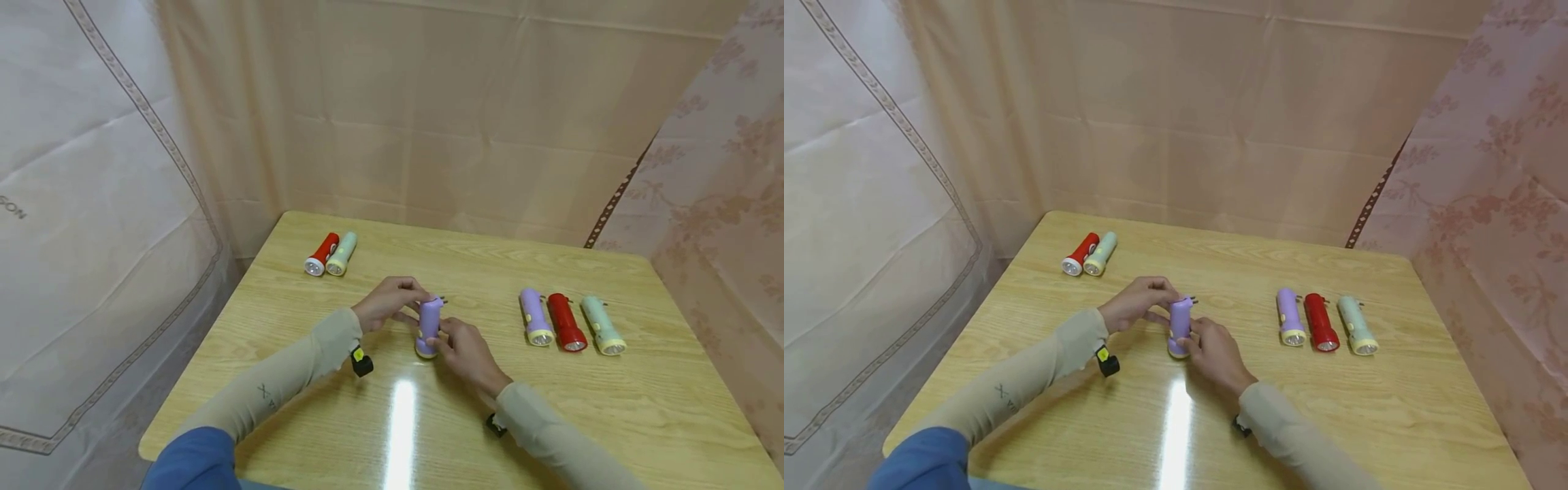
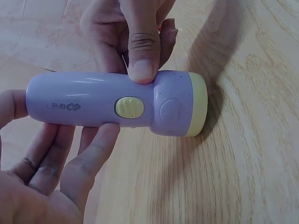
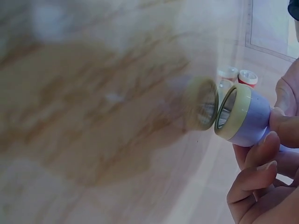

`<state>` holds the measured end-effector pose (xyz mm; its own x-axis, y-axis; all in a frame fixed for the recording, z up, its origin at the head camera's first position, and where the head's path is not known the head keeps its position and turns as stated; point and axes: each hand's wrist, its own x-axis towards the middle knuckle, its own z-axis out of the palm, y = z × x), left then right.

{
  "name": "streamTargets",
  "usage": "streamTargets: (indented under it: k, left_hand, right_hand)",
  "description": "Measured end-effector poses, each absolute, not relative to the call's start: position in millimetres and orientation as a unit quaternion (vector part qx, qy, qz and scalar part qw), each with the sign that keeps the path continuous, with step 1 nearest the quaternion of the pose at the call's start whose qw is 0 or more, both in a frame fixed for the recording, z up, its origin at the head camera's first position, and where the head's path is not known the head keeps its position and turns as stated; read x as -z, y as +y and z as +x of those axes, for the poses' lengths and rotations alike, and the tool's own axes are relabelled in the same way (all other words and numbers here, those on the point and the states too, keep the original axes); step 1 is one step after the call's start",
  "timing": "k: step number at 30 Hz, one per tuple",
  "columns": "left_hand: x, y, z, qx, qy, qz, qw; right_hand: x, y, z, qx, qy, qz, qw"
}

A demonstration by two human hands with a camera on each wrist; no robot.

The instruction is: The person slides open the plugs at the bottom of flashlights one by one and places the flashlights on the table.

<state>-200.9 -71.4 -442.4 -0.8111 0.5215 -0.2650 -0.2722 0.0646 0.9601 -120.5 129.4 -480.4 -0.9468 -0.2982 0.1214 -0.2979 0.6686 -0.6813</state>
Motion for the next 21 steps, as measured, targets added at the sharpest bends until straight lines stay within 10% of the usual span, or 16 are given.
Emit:
streamTargets:
  k: [21]
  left_hand:
    - [451, -78, -199, -0.637, 0.707, 0.166, 0.259]
  right_hand:
    - [487, 130, -130, 0.361, 0.92, -0.155, 0.01]
